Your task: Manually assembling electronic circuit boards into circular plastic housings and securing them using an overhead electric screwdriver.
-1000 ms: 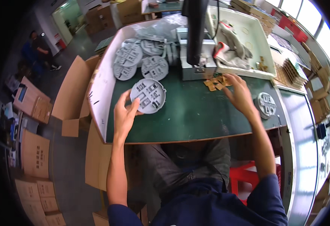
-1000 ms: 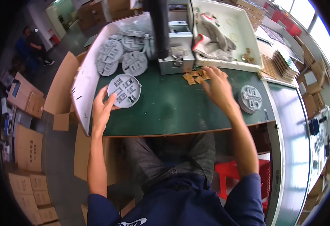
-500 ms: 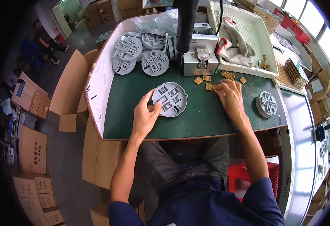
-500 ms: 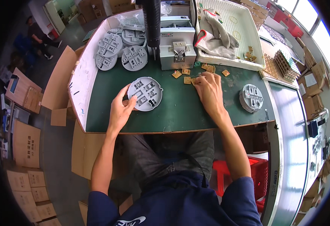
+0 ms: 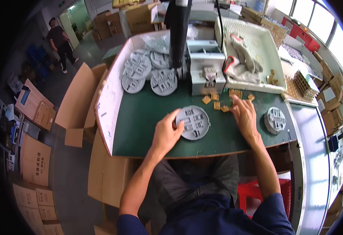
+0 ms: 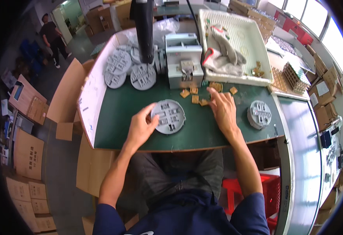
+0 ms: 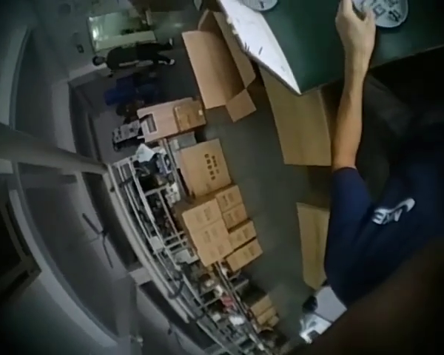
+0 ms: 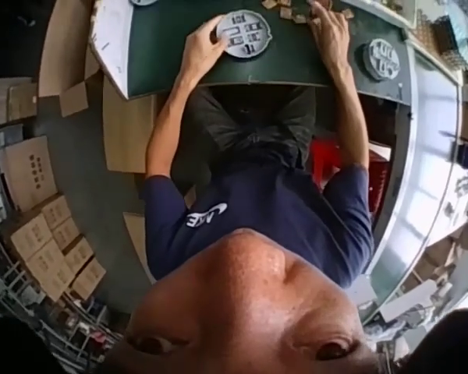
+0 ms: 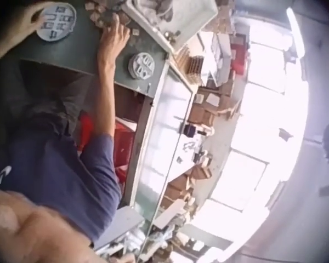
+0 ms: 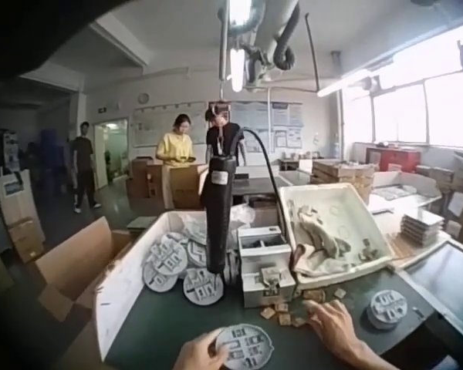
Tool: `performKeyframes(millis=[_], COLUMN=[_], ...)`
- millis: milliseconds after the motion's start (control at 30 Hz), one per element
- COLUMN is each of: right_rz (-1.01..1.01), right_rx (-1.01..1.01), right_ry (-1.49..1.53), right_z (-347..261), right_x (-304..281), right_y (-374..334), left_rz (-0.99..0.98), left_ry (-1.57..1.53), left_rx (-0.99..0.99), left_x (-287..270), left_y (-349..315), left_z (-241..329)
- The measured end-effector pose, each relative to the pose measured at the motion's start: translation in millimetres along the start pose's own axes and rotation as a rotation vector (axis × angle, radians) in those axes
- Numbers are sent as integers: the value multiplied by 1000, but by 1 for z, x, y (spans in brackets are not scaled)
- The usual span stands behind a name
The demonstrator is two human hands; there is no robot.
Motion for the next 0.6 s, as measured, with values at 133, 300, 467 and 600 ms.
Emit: performKeyframes(millis=[133, 300, 467, 600], right_rz=[20, -44, -167, -224], right_rx=[68, 346, 406, 377], right_ry=[76, 452, 1078, 1235], right_z=[8, -20, -70, -93], right_x=[-2, -25, -23, -20], right_y=[3, 11, 6, 7], left_rz=[132, 268, -146, -282], left_ry=[279, 233, -582, -825], left_rx=[239, 411, 53, -17], left_x=[7, 3, 21, 26], left_y=[-4, -9, -7, -8], left_z=[-10, 29, 60, 65])
Point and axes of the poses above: each hand's wrist, its own y-axis towards the middle knuckle, its own x-axis out of the palm, z = x × y, the point moved 2 cm from there along y, towards the middle knuckle, and after that the axes turned 3 degrees about -y, right-handed, at the moved point
